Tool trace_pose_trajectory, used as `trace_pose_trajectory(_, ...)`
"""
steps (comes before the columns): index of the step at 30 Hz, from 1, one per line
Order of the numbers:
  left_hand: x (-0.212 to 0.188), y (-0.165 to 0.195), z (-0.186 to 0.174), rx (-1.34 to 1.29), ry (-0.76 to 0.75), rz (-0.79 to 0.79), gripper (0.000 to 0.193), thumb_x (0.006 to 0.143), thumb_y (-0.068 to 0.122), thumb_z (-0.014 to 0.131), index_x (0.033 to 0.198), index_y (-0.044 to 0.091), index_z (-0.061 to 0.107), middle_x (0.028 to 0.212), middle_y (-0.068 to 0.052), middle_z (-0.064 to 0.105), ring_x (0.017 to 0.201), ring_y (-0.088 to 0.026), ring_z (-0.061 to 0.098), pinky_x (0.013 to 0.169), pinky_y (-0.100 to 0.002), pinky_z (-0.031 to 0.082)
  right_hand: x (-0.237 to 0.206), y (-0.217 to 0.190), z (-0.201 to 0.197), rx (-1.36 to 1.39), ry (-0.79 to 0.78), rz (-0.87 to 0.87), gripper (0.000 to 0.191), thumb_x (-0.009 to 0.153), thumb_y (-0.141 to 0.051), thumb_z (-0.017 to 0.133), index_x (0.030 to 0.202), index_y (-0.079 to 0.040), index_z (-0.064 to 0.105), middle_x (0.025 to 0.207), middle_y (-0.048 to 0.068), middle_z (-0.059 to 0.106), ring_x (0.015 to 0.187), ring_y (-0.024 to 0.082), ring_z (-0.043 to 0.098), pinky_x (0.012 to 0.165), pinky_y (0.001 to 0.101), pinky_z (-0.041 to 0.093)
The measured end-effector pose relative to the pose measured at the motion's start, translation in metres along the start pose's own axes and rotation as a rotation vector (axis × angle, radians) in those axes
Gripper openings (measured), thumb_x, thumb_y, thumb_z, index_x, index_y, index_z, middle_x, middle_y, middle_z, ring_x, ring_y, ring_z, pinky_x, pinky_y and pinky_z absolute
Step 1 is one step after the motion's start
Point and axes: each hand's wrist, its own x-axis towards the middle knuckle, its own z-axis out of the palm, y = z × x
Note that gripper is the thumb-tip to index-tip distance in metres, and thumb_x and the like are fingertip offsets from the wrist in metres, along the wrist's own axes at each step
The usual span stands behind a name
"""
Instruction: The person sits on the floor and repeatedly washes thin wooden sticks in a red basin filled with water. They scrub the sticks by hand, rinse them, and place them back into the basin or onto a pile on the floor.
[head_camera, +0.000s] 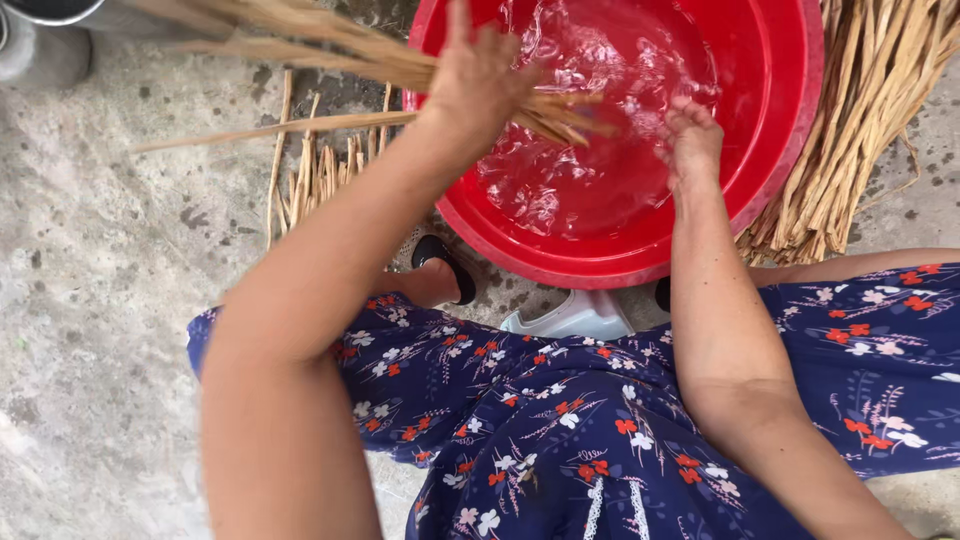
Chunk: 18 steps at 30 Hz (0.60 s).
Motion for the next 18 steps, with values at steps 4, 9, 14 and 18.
trace_pose_trajectory(4,0.049,0.047,0.035,-0.368,-0.106,0.078,0.056,0.085,0.028,0.071,0.138,0.017,0.054,0.123,-0.013,0.065,0.11,-0.028,0.066,0.096,-0.056,0.05,-0.002,-0.004,0.0,-0.114,0.033,-0.135,0.043,0.095,-0.016,0.067,0.137,-0.012,0.058,0.138,0.008,0.058,0.128,0.021,0.054,0.107,0.0398,0.044)
trace_pose_trajectory(9,0.048,0.081,0.132,-0.864,-0.66,0.029,0.068,0.074,0.046,0.084,0.126,0.006,0.068,0.13,-0.016,0.065,0.121,-0.032,0.063,0.1,-0.046,0.053,-0.008,-0.02,0.016,-0.433,-0.105,-0.095,0.069,0.093,-0.031,0.067,0.155,-0.023,0.036,0.164,0.007,0.022,0.15,0.023,0.026,0.125,0.0456,0.024)
trace_pose_trajectory(14,0.028,0.095,0.183,-1.5,-0.574,-0.423,0.106,0.078,0.066,0.082,0.145,-0.005,0.041,0.147,-0.029,0.044,0.138,-0.04,0.044,0.114,-0.044,0.039,-0.03,-0.051,0.046,-0.745,-0.238,-0.08,0.094,0.087,-0.044,0.073,0.161,-0.031,0.015,0.17,0.0,-0.003,0.156,0.02,-0.003,0.125,0.0518,0.003)
trace_pose_trajectory(18,0.038,0.117,0.162,-2.089,-0.481,-0.892,0.114,0.076,0.066,0.072,0.157,0.012,0.013,0.16,-0.018,0.023,0.148,-0.036,0.026,0.114,-0.047,0.029,-0.053,-0.041,0.085,-1.061,-0.48,-0.008,0.108,0.077,-0.042,0.08,0.159,-0.032,0.012,0.167,0.006,-0.012,0.152,0.02,-0.018,0.121,0.0463,-0.012)
